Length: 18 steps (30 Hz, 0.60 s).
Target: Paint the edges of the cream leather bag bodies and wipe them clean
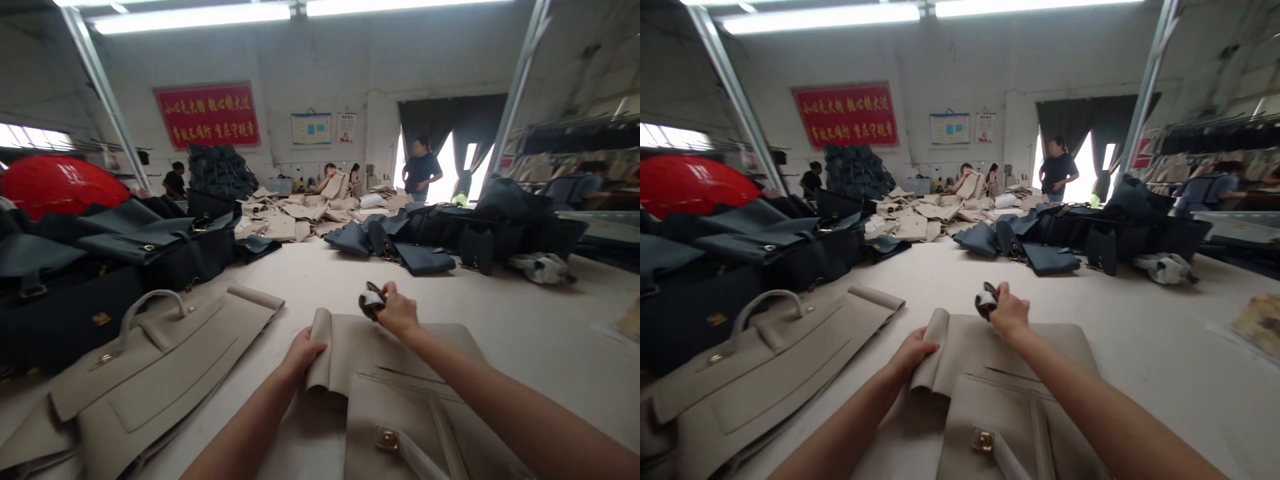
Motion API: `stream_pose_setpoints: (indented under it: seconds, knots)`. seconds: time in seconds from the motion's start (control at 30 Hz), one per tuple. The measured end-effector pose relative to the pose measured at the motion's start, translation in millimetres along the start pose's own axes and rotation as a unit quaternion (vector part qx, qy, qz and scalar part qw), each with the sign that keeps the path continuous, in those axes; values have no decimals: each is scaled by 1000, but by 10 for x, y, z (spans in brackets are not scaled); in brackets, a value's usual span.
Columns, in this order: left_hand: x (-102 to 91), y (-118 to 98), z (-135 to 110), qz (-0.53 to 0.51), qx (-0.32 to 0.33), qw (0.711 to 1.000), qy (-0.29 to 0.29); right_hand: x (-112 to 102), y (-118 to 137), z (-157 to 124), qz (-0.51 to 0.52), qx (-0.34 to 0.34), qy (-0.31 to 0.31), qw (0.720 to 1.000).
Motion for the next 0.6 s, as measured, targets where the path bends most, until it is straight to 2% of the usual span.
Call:
stream_pose_setpoints:
  seconds: [0.07,0.13,0.17,0.23,0.33,0.43,0.53,0.6]
  knots:
    - [0,23,26,-6,1,1000,7,265,418,-82,6,-52,30,998]
    - [-1,38,46,-6,4,1000,9,477,660,-159,-2,-91,62,994]
    - [-4,42,51,-4,7,1000,7,543,697,-181,-9,-102,72,992]
    - [-10,42,51,4,9,1000,0,568,596,-178,-24,-104,80,991]
    - [-15,15,21,14,8,1000,-10,326,58,-74,-51,-50,64,995]
    - [-16,-27,-21,17,4,1000,-19,-158,-753,53,-73,62,25,995]
    - [-12,-55,-46,24,-4,1000,-18,-664,-1595,82,-64,199,-36,977]
    - [-14,-58,-50,33,-9,999,-14,-898,-2078,6,-42,276,-59,958]
Point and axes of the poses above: each hand's wrist, its own z-axis towards the middle knuckle, its own x-axis out of the palm, y = z × x, the point moved 5 cm from there along z, towards the middle knuckle, and after that the axes turned 6 degrees about z, right-handed, at the moved point
